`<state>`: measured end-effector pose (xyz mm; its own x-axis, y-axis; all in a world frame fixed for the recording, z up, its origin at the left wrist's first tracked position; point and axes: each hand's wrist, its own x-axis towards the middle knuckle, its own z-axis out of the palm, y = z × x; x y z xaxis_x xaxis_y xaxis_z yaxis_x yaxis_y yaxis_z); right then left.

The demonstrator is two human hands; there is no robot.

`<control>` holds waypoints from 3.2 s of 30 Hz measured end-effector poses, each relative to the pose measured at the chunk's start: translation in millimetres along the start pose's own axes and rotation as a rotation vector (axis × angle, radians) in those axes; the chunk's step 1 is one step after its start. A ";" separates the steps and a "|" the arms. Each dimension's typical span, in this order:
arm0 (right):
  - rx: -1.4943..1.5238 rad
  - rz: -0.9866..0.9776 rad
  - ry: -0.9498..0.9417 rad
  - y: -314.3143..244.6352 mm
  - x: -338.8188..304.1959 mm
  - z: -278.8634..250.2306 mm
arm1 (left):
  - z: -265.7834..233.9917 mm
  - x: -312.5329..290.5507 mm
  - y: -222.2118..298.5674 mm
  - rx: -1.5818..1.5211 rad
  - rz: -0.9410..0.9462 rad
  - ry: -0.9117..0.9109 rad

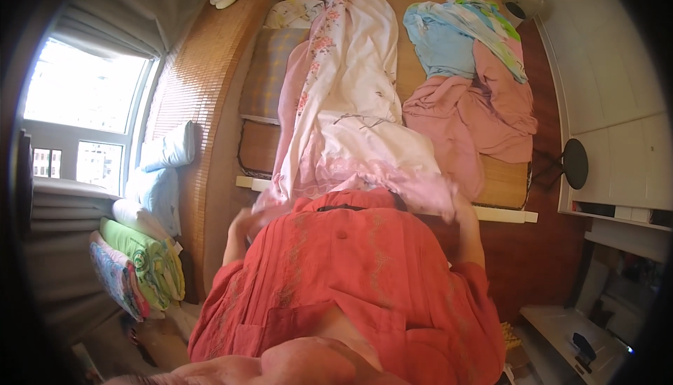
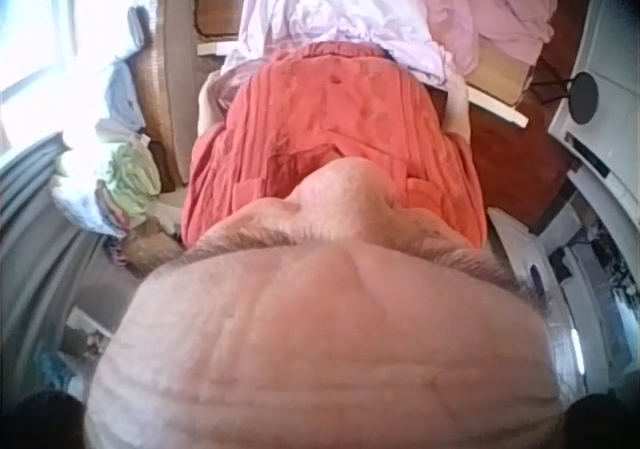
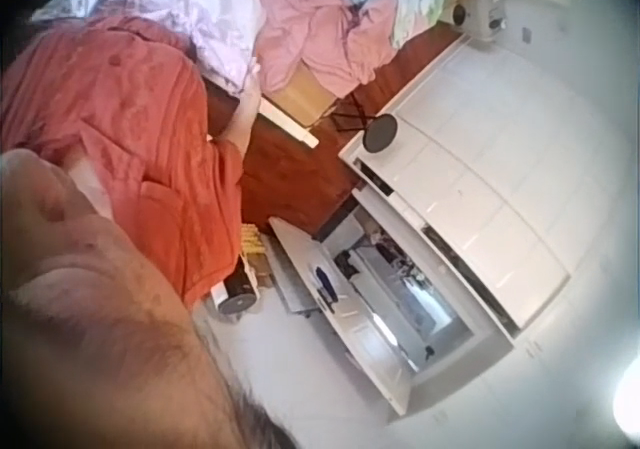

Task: The person folds a blue shirt and a floral-patterned cloth on a bed, handling them one at a time.

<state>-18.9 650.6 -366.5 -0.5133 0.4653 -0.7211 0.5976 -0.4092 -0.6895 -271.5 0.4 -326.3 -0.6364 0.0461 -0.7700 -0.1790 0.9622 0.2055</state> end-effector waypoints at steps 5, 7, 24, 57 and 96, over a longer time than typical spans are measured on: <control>0.425 -0.877 0.013 -297.7 -0.8 69.1 | -149.0 30.0 237.1 -0.920 0.544 0.580; 0.480 -1.252 0.091 -422.0 -54.7 62.4 | -249.8 -20.6 327.0 -1.269 0.982 0.759; 0.765 -1.384 0.508 -292.2 -171.2 -128.8 | -247.7 -154.9 199.1 -1.620 0.952 1.050; 0.455 -0.741 0.408 -177.2 18.7 -80.9 | -141.8 -71.5 165.0 0.081 0.158 0.838; -0.834 -0.398 0.915 -134.4 -20.5 -150.1 | -124.5 -58.8 181.7 -0.318 0.558 0.736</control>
<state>3.7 813.8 -248.8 -0.3365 0.9399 0.0580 0.8728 0.3344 -0.3556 -360.0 139.0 -168.5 -0.9812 0.1897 0.0348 0.1647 0.7308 0.6624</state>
